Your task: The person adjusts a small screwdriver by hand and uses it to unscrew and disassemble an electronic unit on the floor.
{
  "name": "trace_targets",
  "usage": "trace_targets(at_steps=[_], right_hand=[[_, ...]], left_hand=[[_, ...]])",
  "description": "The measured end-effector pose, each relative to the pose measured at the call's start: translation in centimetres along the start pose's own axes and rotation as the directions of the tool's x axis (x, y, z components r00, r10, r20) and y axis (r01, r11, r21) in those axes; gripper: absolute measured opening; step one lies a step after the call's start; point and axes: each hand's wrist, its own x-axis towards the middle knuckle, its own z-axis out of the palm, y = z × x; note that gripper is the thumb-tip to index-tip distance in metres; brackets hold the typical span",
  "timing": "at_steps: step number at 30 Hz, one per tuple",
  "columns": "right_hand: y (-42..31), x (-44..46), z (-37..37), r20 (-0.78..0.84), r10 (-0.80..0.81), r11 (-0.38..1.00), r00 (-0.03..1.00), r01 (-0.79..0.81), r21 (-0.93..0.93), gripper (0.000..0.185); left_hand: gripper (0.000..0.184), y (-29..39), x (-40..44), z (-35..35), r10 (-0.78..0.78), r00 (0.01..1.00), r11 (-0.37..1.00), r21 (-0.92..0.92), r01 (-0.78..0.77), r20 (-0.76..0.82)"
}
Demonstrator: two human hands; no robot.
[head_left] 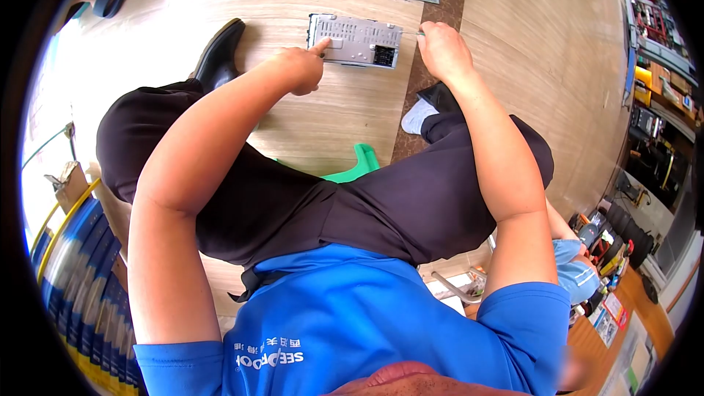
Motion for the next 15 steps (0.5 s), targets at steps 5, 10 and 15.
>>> trace_targets(at_steps=[5,10,15], right_hand=[[-0.50,0.12,-0.33,0.049,0.053,0.998,0.997,-0.052,-0.023,0.020],[-0.84,0.23,-0.71,0.064,0.063,0.998,0.996,-0.061,-0.034,0.021],[-0.68,0.30,-0.53,0.068,0.063,0.997,0.996,-0.061,-0.037,0.021]], left_hand=[[0.053,0.02,0.06,0.01,0.000,1.000,1.000,0.002,0.000,0.002],[0.052,-0.10,0.12,0.23,0.004,1.000,1.000,-0.001,-0.004,-0.016],[0.052,-0.20,0.21,0.23,0.015,1.000,1.000,-0.012,-0.015,-0.009]])
